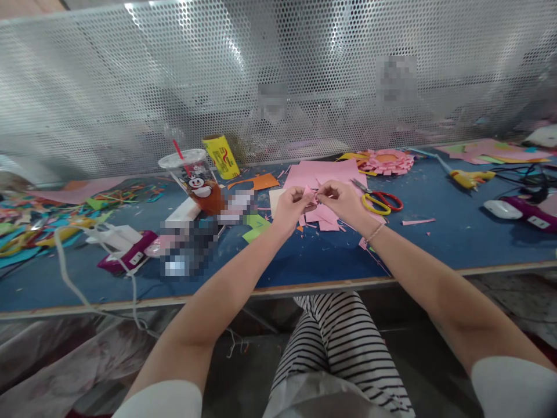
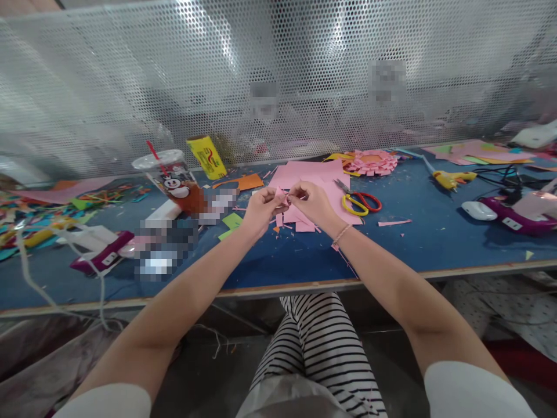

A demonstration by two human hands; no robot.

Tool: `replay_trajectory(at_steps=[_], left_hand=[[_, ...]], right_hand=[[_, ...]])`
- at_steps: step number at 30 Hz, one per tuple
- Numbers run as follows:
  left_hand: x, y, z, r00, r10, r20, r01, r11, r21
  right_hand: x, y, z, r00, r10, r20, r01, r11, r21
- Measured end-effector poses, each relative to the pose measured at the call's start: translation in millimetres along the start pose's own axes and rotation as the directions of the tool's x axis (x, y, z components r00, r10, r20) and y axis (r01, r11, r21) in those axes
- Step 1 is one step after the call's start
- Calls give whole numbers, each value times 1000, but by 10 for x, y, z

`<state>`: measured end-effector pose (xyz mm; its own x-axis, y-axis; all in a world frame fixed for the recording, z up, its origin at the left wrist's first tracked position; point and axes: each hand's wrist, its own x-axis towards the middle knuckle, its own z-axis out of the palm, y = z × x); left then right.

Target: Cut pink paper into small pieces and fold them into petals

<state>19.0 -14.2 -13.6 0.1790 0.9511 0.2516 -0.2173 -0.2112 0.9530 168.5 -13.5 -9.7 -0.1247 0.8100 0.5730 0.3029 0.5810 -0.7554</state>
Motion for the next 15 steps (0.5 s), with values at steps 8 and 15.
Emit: replay_trajectory(at_steps=[8, 15], left_hand=[[-9, 55, 17, 998, -54, -17, 53, 998, -37], [0, 79, 14, 996, -82, -18, 80, 995, -66]], right_hand=[[-6, -25, -21, 996, -91, -7, 90, 994, -63], [-6, -36, -26, 995, -100, 14, 101, 993, -60]])
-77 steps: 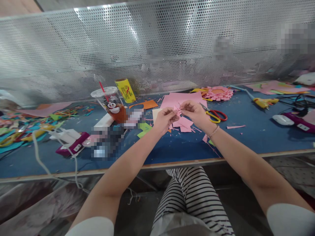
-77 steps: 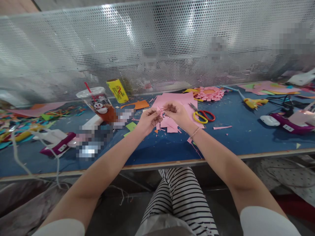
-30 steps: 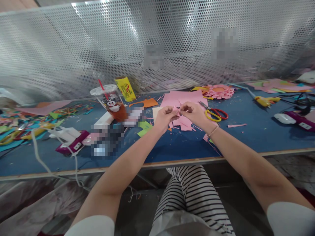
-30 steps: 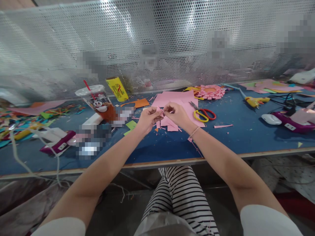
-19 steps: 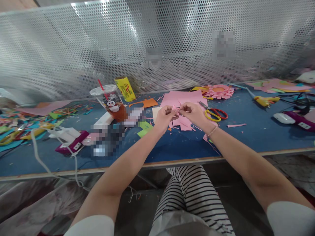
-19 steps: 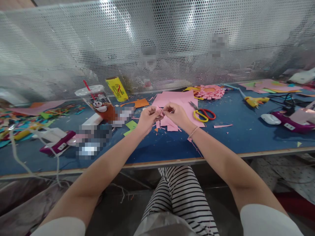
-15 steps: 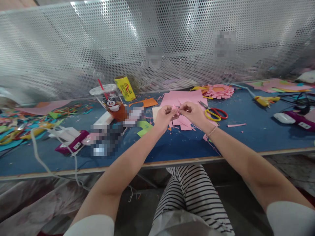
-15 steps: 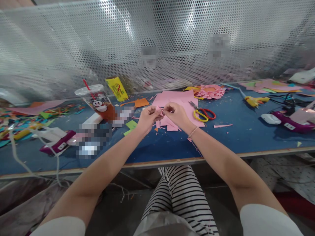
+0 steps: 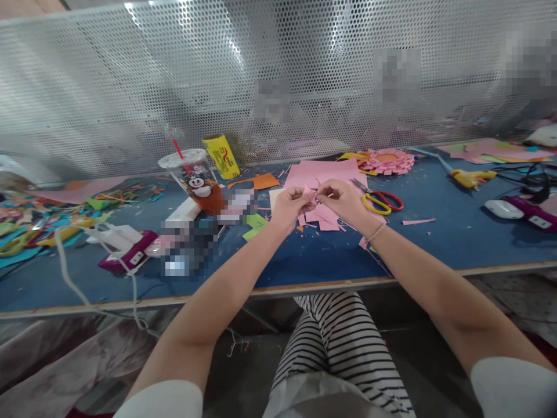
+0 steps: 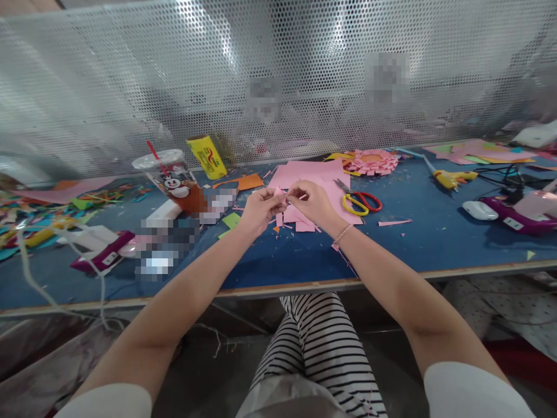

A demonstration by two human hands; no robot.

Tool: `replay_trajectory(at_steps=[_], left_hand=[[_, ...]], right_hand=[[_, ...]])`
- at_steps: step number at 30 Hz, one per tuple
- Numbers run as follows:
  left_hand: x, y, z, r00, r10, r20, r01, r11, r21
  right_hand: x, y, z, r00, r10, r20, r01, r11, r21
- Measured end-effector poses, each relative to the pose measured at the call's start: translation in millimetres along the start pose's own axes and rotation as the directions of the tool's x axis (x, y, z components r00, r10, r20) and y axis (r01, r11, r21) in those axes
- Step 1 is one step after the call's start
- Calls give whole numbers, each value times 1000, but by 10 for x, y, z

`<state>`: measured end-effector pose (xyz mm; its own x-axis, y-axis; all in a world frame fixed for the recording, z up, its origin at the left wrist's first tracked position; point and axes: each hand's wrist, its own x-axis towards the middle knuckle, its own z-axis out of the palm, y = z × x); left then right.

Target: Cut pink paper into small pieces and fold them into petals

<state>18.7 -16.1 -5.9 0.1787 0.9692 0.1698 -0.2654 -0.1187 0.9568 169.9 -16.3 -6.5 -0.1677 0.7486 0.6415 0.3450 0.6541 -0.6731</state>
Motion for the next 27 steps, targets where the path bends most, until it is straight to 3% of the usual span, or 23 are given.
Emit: replay_trajectory(at_steps=[8, 27], left_hand=[[-21, 34, 18, 1000, -12, 7, 12, 1000, 1], [-33, 64, 10, 999, -8, 49, 8, 1000, -6]], right_hand=[[-9, -14, -1, 1000, 10, -3, -9, 999, 30], [11, 51, 1, 994, 80, 69, -96, 952, 289]])
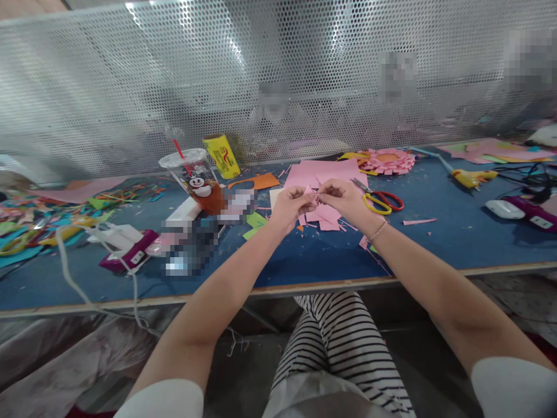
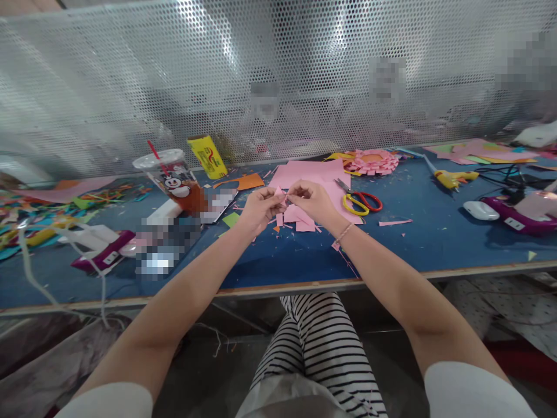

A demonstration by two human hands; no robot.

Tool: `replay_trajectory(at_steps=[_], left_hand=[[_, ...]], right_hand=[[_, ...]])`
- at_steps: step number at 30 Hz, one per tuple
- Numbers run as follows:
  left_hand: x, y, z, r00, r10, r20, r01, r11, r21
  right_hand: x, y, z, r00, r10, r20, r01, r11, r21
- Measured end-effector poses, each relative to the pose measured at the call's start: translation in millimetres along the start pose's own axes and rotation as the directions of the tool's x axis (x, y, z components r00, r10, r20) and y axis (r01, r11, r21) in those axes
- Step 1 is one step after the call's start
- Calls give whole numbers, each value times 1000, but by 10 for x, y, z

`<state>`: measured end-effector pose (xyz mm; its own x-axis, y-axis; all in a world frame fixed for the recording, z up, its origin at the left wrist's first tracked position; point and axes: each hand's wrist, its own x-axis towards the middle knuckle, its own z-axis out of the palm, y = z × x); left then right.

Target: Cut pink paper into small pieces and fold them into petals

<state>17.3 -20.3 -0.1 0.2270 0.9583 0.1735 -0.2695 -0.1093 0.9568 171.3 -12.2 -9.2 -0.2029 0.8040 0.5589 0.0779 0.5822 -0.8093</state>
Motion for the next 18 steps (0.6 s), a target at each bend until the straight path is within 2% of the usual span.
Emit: replay_trajectory(at_steps=[13, 18], left_hand=[[0, -29, -2, 1000, 24, 4, -25, 998, 57], [-1, -34, 6, 999, 33, -3, -33, 998, 57]], right_hand=[[8, 56, -6, 998, 57, 32, -59, 997, 58], [5, 29, -19, 1000, 20, 17, -18, 997, -80]])
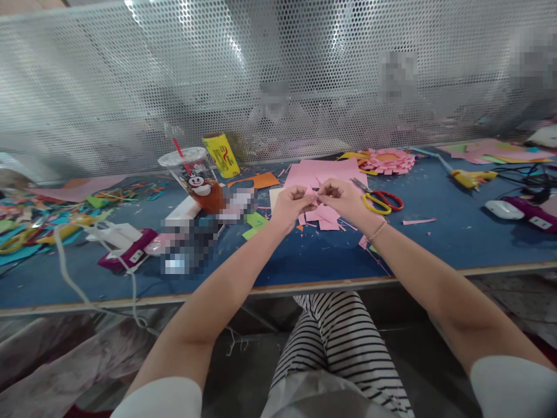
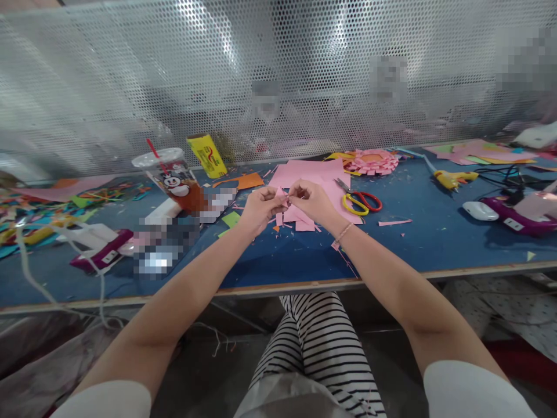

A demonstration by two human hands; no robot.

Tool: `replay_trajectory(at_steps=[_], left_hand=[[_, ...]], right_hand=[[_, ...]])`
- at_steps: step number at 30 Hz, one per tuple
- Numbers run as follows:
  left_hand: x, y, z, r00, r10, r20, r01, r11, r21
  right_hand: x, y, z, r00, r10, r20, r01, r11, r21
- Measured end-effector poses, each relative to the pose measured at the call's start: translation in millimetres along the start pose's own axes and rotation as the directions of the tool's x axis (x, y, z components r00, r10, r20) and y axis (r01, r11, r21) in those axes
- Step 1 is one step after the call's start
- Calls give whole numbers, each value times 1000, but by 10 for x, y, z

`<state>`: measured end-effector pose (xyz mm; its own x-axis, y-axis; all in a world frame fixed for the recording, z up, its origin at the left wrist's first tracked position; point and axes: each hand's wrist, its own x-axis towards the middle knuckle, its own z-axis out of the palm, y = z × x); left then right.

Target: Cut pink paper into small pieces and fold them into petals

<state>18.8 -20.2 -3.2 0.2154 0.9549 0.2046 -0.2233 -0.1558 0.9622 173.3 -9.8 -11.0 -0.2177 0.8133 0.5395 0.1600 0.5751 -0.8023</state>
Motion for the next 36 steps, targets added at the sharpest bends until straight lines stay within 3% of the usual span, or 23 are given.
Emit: replay_trajectory(at_steps=[8, 36], left_hand=[[0, 24, -2, 997, -75, 15, 76, 996, -53], [41, 14, -31, 987, -158, 11, 157, 970, -185]], right_hand=[[-17, -56, -10, 997, -62, 37, 63, 998, -27], [-47, -121, -16, 998, -53, 40, 53, 999, 4]])
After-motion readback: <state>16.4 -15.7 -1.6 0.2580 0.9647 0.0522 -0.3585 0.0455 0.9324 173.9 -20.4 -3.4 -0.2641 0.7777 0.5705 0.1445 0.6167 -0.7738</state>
